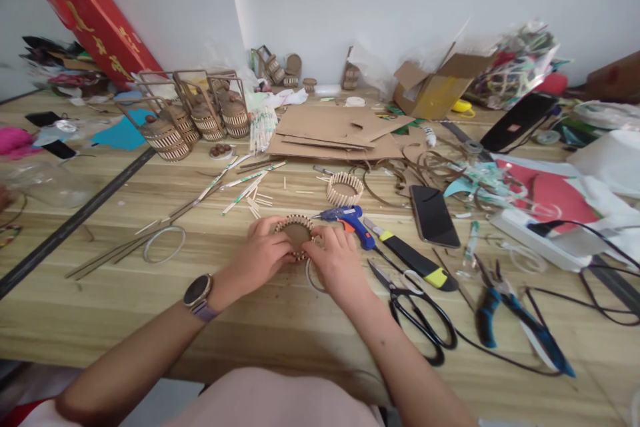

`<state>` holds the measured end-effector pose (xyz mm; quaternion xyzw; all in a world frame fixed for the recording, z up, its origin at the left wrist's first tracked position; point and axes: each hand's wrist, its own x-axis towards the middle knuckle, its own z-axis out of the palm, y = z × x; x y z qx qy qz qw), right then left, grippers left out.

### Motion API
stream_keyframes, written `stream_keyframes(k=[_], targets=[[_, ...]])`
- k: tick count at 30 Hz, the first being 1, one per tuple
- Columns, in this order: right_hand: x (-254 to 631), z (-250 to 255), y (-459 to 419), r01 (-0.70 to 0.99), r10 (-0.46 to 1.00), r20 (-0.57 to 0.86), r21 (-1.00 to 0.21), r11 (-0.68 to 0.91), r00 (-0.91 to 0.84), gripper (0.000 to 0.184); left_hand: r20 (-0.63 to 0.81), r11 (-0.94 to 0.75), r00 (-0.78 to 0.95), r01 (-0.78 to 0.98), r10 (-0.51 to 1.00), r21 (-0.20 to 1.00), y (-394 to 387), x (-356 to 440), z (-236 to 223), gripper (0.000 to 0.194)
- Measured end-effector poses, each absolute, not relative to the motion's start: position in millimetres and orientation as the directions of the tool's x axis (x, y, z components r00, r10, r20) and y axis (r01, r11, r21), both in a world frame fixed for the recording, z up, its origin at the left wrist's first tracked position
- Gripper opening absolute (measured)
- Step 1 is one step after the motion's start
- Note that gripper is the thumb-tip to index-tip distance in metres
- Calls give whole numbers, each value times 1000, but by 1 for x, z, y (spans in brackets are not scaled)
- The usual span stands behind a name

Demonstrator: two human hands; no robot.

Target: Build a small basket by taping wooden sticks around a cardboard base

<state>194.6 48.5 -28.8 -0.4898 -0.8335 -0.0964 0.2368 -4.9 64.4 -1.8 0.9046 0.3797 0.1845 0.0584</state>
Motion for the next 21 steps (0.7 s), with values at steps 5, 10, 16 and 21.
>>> stream_keyframes(k=[5,10,16,21], targets=[[196,-27,52,837,760,485,-99,539,-432,21,316,-723,651,635,690,270,66,-6,-2,17],[195,-21,58,809,747,493,-135,573,-447,23,333,-739,662,632,671,233,72,-8,-1,20],[201,-15,69,802,770,504,-225,554,-390,40,360,-683,591,692,722,234,93,-14,2,18],[215,-17,69,811,802,499,-287,510,-327,33,379,-650,547,722,746,238,120,-15,4,25]])
